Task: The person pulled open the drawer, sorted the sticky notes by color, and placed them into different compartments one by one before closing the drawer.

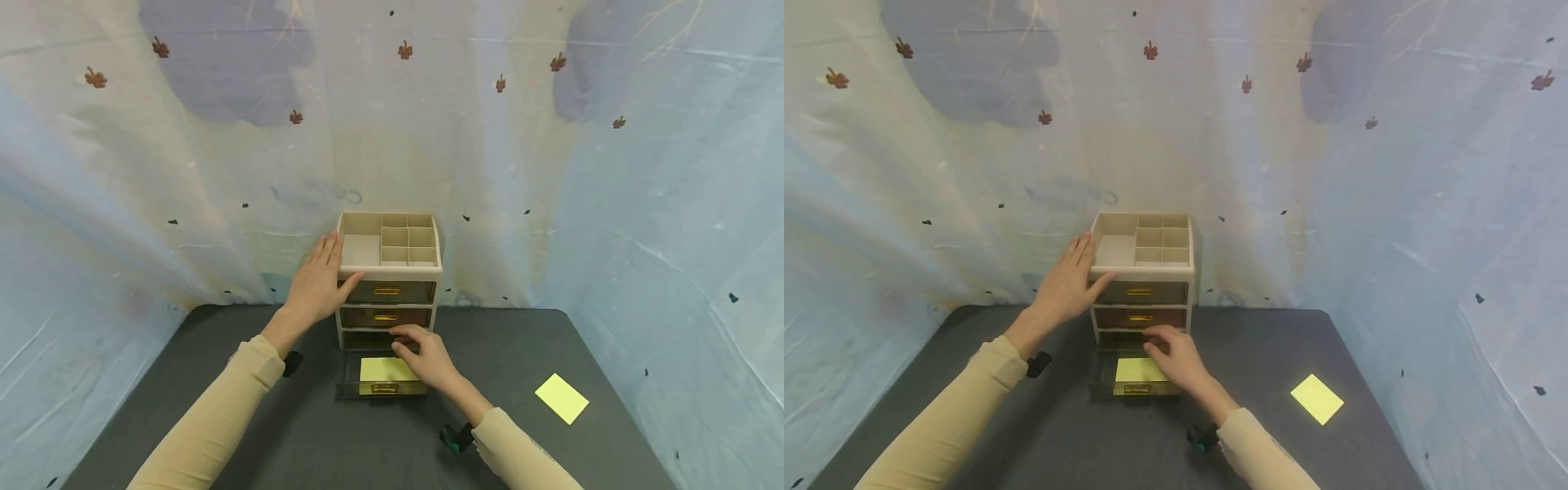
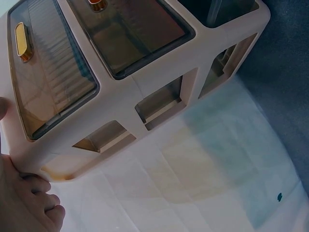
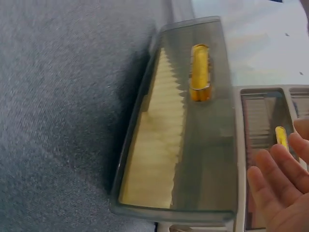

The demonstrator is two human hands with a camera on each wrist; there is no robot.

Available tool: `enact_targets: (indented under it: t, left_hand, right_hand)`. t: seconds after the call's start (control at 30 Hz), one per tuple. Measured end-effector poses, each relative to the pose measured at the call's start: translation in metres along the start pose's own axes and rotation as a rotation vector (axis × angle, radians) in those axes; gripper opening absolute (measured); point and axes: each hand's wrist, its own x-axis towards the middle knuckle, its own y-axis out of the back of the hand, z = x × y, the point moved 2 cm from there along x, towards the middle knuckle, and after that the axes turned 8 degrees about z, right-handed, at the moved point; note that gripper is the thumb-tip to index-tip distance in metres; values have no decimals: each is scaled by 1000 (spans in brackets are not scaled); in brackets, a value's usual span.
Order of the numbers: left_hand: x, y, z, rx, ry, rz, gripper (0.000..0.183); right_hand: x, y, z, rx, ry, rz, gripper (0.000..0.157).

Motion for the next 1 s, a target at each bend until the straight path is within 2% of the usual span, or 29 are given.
enact_targets:
  t: [0.27, 0.47, 0.57, 1.0]
  left_hand:
    - [1, -1, 0, 1, -2, -11, 90]
    - [0, 0, -1, -18, -7, -13, 90]
    - [0, 1, 0, -24, -7, -15, 90]
    - [1, 0, -1, -30, -2, -14, 91]
  right_hand:
    - [-14, 14, 8, 21, 34, 93, 32]
    - [-25, 27, 17, 51, -53, 125, 32]
    - [-31, 34, 21, 35, -66, 147, 31]
    - [-56, 63, 43, -49, -22, 263, 28]
